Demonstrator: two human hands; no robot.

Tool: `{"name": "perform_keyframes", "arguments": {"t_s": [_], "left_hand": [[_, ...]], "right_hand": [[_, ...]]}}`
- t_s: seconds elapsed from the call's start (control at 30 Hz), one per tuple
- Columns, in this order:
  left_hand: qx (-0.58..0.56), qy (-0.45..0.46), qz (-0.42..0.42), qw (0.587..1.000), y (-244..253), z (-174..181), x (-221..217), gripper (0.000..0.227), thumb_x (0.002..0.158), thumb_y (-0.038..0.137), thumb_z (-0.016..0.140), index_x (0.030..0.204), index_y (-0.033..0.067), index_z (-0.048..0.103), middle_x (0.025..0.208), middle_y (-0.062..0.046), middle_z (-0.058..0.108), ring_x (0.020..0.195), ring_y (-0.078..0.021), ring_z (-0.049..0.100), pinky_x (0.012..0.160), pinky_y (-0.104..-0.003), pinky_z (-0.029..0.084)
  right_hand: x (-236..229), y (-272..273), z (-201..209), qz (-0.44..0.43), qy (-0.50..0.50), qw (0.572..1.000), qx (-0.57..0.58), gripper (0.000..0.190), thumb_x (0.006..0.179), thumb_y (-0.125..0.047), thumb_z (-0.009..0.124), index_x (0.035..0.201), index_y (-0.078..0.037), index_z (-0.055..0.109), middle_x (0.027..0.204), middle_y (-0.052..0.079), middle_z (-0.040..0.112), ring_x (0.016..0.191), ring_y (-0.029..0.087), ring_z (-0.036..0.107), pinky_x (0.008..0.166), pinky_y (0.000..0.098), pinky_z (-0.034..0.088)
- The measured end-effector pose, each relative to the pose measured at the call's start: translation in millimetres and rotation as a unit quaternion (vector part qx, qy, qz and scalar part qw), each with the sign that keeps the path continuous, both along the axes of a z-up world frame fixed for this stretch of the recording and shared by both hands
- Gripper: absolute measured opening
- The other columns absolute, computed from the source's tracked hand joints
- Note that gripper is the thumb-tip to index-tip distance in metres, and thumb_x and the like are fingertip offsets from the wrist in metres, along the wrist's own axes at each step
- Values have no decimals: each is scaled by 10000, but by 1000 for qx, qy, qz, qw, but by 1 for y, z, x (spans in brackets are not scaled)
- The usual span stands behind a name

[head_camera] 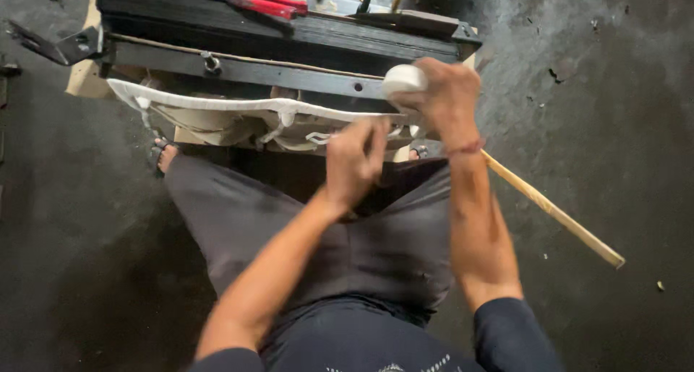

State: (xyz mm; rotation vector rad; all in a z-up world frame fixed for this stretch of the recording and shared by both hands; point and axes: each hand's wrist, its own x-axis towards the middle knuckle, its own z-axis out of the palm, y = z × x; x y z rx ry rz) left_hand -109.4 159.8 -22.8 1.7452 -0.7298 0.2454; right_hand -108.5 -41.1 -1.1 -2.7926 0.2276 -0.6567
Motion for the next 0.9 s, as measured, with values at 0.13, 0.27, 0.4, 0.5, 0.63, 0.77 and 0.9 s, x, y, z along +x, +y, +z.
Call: {"name": "perform_keyframes", "arguments": {"t_s": [0.13,0.27,0.4,0.5,0.63,0.77,0.9], "left_hand": [[-109,221,47,968,-20,-66,-25,273,910,50,750,1140,3,609,976,-127,747,887,-217,736,797,-356,574],[-214,285,9,934,-40,-98,-2,532,842,20,803,1257,4,471,1066,-80,688,940,-157,681,826,-321,576],[-221,369,-69,900,-36,-106,15,818,786,10,794,1475,18,353,1094,-133,651,798,-179,618,653,-308,518],[-185,266,-102,940,-31,-106,16,765,883,-43,765,1531,9,363,1247,-179,655,978,-191,646,796,-298,543],[-134,367,-102,915,-27,-99,-10,753,914,90,718,1560,97,332,1173,-133,666,595,-118,593,436,-241,480],[-208,414,-35,886,-31,-94,-54,751,913,102,730,1555,131,342,1261,-134,596,621,-125,569,434,-244,461],[-263,372,4,890,-54,-99,-77,704,975,79,739,1578,71,377,1384,-166,571,1035,-205,559,853,-310,481]], "right_hand": [[31,-8,-21,149,127,980,-13,389,619,-388,905,930,-182,796,826,120,746,792,340,713,736,435,546],[45,-7,-25,160,206,963,59,382,684,-418,889,981,-203,780,876,93,760,845,335,725,757,434,542],[37,-1,-34,146,190,967,88,477,673,-394,923,1036,-160,720,909,131,760,892,375,706,769,466,520],[29,-3,-41,126,123,970,167,545,671,-313,924,1120,-135,671,920,120,762,899,335,724,794,445,534],[7,-4,-38,97,-141,862,477,421,822,-184,907,1116,-100,618,935,46,711,886,207,703,802,348,571],[-60,41,-49,-63,-240,904,348,342,908,-12,880,1006,-65,557,937,49,564,835,143,539,758,233,473],[-102,78,-110,-82,-252,825,500,364,991,-98,730,1221,-16,460,1125,68,562,981,133,528,899,279,483]]}}
